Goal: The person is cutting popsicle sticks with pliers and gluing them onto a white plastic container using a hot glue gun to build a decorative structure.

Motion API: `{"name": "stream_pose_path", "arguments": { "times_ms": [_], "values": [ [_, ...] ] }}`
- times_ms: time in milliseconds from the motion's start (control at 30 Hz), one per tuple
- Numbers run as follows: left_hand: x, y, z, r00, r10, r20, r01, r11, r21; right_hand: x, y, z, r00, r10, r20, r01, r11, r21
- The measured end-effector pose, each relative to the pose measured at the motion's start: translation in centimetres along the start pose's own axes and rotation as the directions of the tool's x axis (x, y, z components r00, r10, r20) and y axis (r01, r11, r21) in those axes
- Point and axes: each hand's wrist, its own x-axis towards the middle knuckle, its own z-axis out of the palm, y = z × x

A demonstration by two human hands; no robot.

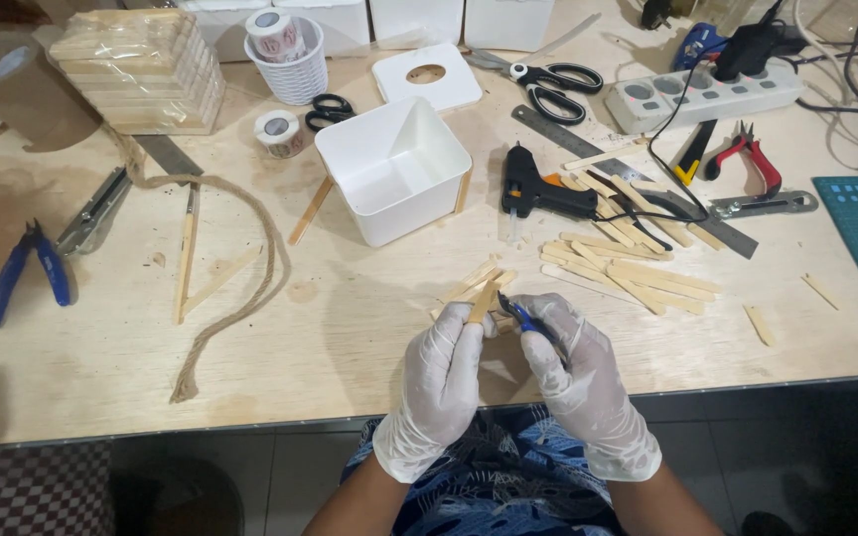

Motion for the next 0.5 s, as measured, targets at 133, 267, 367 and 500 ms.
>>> {"name": "stream_pose_path", "arguments": {
  "times_ms": [133, 267, 367, 500],
  "values": [
    [-0.07, -0.09, 0.03, 1.0, 0.02, -0.009, -0.02, 1.0, 0.005, -0.11, 0.48, 0.12, 1.0, -0.018, -0.014, 0.018, 1.0, -0.019],
    [-0.2, -0.45, 0.11, 1.0, -0.015, -0.007, 0.015, 1.0, 0.026, -0.24, 0.76, 0.12, 0.999, -0.019, -0.037, 0.017, 0.999, -0.044],
    [-0.26, -0.73, 0.16, 1.0, -0.028, -0.006, 0.028, 0.999, 0.021, -0.29, 0.64, 0.07, 0.998, -0.034, -0.049, 0.032, 0.998, -0.049],
    [-0.15, -0.32, 0.09, 0.999, -0.036, -0.002, 0.036, 0.999, 0.032, -0.16, 0.09, -0.06, 0.999, -0.027, -0.028, 0.026, 0.999, -0.03]
  ]
}}
